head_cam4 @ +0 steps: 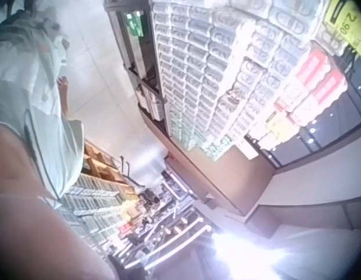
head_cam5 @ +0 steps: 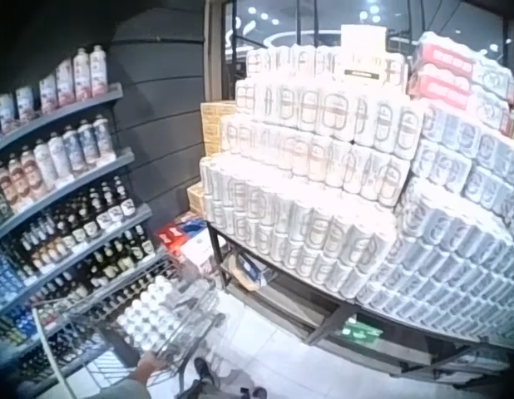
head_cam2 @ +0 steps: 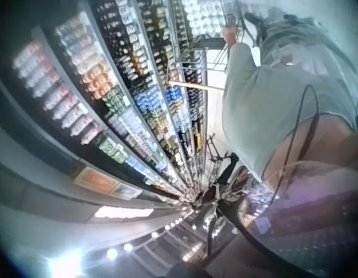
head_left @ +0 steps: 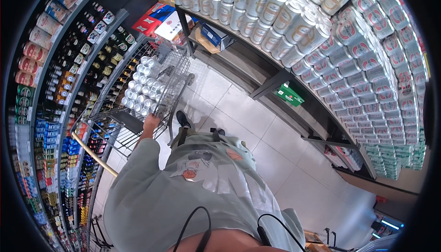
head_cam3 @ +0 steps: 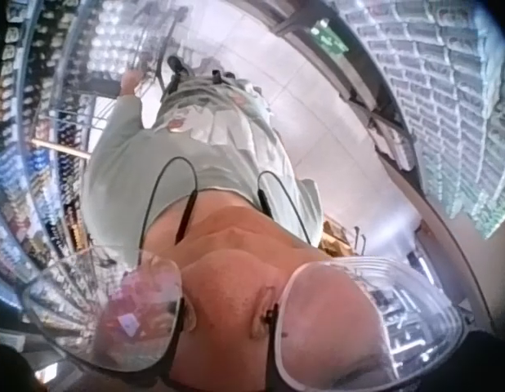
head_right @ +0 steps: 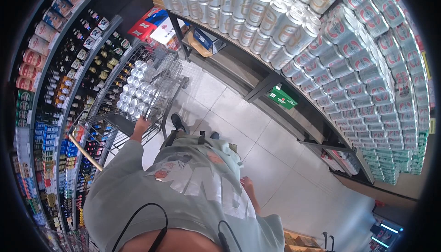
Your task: Restocking beer cans and bottles onto supermarket shelves from a shopping cart.
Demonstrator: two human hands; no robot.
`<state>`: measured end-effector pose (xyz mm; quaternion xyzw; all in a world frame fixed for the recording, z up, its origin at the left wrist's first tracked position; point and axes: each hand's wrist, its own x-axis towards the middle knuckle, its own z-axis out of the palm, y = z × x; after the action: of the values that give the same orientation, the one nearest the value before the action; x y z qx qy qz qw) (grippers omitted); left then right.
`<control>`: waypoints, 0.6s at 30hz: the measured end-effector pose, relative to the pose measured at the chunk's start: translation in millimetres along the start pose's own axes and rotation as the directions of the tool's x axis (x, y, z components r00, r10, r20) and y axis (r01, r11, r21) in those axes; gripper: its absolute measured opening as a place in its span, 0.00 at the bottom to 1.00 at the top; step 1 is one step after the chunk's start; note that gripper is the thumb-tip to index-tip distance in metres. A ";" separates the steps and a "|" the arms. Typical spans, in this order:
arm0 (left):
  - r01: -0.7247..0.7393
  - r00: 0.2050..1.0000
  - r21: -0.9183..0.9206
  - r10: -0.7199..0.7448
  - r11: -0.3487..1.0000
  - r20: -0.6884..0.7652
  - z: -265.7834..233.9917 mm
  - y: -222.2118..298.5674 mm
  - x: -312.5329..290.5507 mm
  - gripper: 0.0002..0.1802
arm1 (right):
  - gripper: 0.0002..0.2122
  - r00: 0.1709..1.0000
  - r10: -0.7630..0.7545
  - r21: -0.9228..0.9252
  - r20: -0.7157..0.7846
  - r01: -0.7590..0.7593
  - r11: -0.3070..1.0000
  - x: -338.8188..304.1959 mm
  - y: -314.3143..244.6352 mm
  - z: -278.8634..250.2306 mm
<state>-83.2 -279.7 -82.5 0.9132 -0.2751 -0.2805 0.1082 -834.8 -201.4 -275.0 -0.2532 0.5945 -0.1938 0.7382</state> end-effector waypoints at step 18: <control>0.097 0.984 -0.602 -0.166 0.793 -0.060 18.8 -8.7 129.8 0.40 | 0.17 0.991 0.032 -0.407 -0.129 -0.082 0.910 172.9 -401.0 183.7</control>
<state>-0.4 -346.4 -159.7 0.8636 -0.1023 -0.3090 0.3850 -611.8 -596.0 -137.3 -0.3733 0.6722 -0.0576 0.6368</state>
